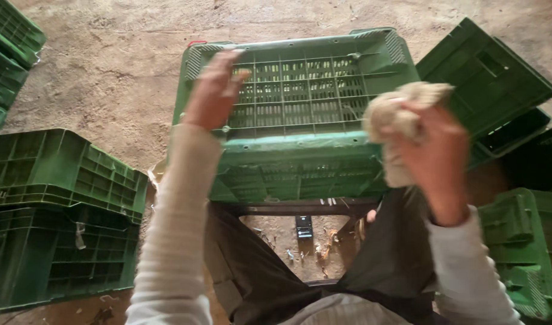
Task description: The person wipes the interior and exterior surfaces of green plastic crates using a cloth. They handle the crates one at a time, turning them over to clean different sides before placing them aside.
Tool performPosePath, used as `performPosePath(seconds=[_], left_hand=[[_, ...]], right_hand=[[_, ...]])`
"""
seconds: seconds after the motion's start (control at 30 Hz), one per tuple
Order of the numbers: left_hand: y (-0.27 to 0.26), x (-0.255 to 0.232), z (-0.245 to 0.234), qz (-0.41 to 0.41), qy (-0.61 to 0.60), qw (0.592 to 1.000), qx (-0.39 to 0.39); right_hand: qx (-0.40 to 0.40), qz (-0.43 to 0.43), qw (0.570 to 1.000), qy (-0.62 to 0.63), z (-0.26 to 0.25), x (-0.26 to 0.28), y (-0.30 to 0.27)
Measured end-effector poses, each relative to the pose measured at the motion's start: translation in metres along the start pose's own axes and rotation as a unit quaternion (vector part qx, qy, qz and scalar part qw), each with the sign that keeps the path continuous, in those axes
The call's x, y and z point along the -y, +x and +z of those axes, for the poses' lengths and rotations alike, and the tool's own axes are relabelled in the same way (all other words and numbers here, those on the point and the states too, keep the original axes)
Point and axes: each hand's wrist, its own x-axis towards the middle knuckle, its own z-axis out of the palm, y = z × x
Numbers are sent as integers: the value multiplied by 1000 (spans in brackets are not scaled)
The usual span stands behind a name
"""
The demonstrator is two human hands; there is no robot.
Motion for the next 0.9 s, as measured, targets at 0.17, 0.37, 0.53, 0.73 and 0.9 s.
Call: performPosePath(seconds=[0.17, 0.37, 0.53, 0.73, 0.9], left_hand=[[-49, 59, -46, -88, 270, 946, -158], [-54, 117, -18, -55, 127, 980, -143], [-43, 143, -21, -85, 17, 989, -120], [-58, 117, -31, -166, 23, 981, -95], [-60, 95, -39, -155, 12, 983, -94]], right_hand=[[-59, 9, 992, -114, 32, 23, -4], [-86, -26, 990, 112, 130, 167, 8], [2, -9, 985, 171, 135, 177, 7], [-10, -73, 978, 195, 100, 145, -3], [-13, 16, 993, 118, 63, 39, -29]])
